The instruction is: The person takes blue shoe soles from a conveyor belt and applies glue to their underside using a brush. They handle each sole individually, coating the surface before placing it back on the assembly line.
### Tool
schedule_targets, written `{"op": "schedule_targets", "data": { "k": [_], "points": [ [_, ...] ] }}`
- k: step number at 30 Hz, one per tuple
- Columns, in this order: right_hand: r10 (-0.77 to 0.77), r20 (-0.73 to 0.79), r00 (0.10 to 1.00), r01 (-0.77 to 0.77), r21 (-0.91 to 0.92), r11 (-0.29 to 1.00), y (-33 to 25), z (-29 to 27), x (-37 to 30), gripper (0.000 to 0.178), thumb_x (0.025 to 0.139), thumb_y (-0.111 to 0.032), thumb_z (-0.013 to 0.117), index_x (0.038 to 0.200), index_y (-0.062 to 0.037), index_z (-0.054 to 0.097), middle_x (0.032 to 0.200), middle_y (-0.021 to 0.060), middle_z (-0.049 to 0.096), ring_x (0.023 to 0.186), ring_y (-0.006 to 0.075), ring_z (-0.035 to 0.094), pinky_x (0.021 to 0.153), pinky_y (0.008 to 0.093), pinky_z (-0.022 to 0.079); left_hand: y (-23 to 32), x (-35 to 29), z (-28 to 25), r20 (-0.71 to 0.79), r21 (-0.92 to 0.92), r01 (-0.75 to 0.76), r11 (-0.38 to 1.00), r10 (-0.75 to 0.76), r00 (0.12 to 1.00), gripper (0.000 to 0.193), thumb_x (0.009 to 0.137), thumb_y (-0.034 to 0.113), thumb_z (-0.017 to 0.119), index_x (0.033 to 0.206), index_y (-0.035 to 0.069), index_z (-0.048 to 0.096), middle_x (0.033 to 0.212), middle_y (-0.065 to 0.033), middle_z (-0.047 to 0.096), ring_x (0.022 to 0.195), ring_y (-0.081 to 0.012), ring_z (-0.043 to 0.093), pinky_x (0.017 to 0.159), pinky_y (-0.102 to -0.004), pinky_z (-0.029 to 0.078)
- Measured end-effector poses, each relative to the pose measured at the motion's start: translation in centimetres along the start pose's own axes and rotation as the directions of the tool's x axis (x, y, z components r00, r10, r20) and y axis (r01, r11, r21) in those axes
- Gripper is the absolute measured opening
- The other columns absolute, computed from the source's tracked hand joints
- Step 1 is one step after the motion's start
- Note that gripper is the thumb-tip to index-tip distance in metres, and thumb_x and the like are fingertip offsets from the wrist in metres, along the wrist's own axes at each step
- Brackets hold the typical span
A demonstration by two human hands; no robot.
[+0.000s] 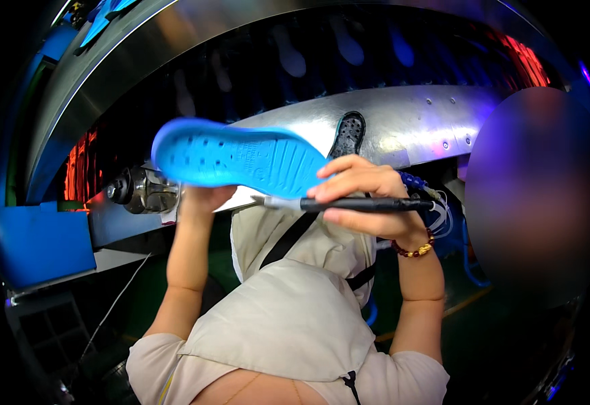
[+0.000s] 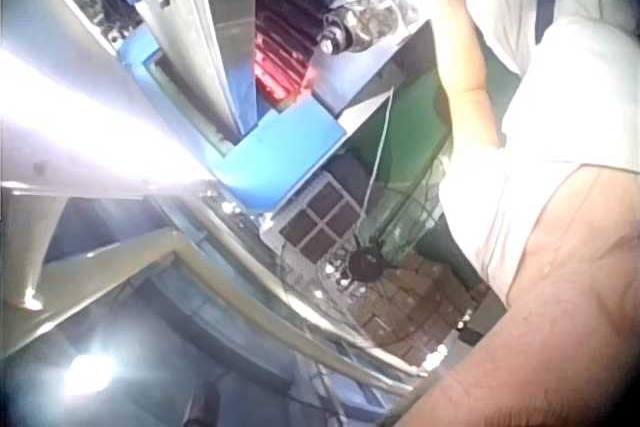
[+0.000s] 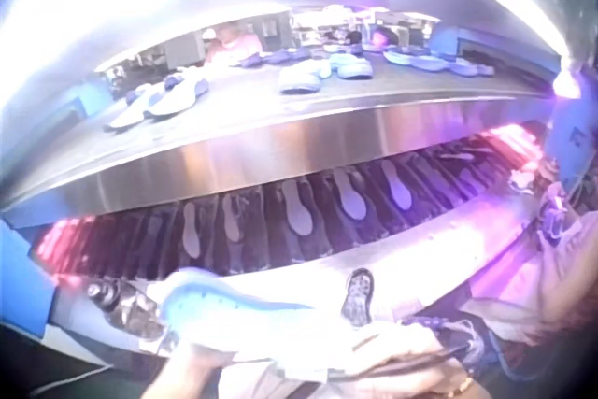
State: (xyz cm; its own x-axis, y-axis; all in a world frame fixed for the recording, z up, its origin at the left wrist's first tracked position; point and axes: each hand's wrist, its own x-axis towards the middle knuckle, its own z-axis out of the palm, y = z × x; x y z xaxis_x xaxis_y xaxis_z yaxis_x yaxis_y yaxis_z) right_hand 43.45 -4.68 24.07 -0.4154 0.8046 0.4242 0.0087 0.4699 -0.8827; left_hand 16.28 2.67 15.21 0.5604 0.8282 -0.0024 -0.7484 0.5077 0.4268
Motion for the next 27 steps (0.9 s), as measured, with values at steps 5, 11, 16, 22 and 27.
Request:
{"op": "schedule_targets", "data": {
  "k": [5, 11, 16, 22, 27],
  "points": [
    [0.271, -0.209, 0.94, -0.273, 0.019, 0.962, 5.3, 2.3, 0.0, 0.019, 0.071, -0.003, 0.064, 0.089, 0.0038, 0.062, 0.093, 0.0127, 0.06, 0.08, 0.0141, 0.059, 0.07, 0.023, 0.047, -5.5, 2.3, 1.0, -0.161, 0.047, 0.119, 0.992, -0.11, 0.981, 0.089, 0.075, 0.073, 0.011, 0.126, 0.004, 0.034, 0.116, -0.0189, 0.047, 0.109, -0.033, 0.046, 0.092, -0.0466, 0.037],
    [0.062, -0.278, 0.959, -0.118, -0.19, 0.975, 5.3, 4.0, 1.3, 0.016, 0.069, -0.003, 0.064, 0.084, 0.0, 0.063, 0.084, 0.0109, 0.063, 0.077, 0.0177, 0.061, 0.069, 0.0262, 0.046, -6.1, 2.4, 2.4, -0.191, -0.02, 0.113, 0.993, -0.115, 0.975, 0.094, 0.072, 0.077, 0.009, 0.124, 0.003, 0.035, 0.114, -0.0205, 0.048, 0.103, -0.0319, 0.049, 0.088, -0.046, 0.041],
    [0.003, 0.117, 0.993, 0.047, -0.418, 0.907, 0.6, 5.7, 0.2, 0.014, 0.063, -0.006, 0.065, 0.077, -0.0056, 0.062, 0.078, 0.0062, 0.063, 0.077, 0.0204, 0.06, 0.069, 0.03, 0.044, -4.4, 2.0, 1.1, -0.102, -0.075, -0.008, 0.997, 0.0, 0.995, 0.088, 0.073, 0.076, 0.017, 0.119, 0.004, 0.038, 0.104, -0.0174, 0.052, 0.098, -0.0327, 0.051, 0.084, -0.0527, 0.041],
    [0.143, -0.271, 0.952, -0.17, -0.076, 0.983, 1.2, 3.3, 1.7, 0.014, 0.066, -0.002, 0.064, 0.08, -0.0017, 0.064, 0.081, 0.0089, 0.063, 0.072, 0.0186, 0.059, 0.065, 0.028, 0.046, -4.9, 1.5, 4.9, -0.1, -0.054, 0.023, 0.998, -0.029, 0.995, 0.083, 0.076, 0.073, 0.018, 0.123, 0.007, 0.036, 0.105, -0.0171, 0.052, 0.099, -0.033, 0.051, 0.084, -0.0499, 0.043],
    [-0.006, 0.11, 0.994, 0.012, -0.054, 0.998, 0.0, 4.3, 1.4, 0.014, 0.064, -0.003, 0.067, 0.079, -0.0018, 0.064, 0.079, 0.0099, 0.064, 0.078, 0.0217, 0.061, 0.074, 0.03, 0.047, -3.7, 1.8, 5.0, 0.055, -0.062, -0.072, 0.995, 0.075, 0.996, 0.082, 0.077, 0.071, 0.02, 0.125, 0.006, 0.035, 0.106, -0.0154, 0.052, 0.099, -0.0329, 0.051, 0.086, -0.05, 0.041]
  ]
}}
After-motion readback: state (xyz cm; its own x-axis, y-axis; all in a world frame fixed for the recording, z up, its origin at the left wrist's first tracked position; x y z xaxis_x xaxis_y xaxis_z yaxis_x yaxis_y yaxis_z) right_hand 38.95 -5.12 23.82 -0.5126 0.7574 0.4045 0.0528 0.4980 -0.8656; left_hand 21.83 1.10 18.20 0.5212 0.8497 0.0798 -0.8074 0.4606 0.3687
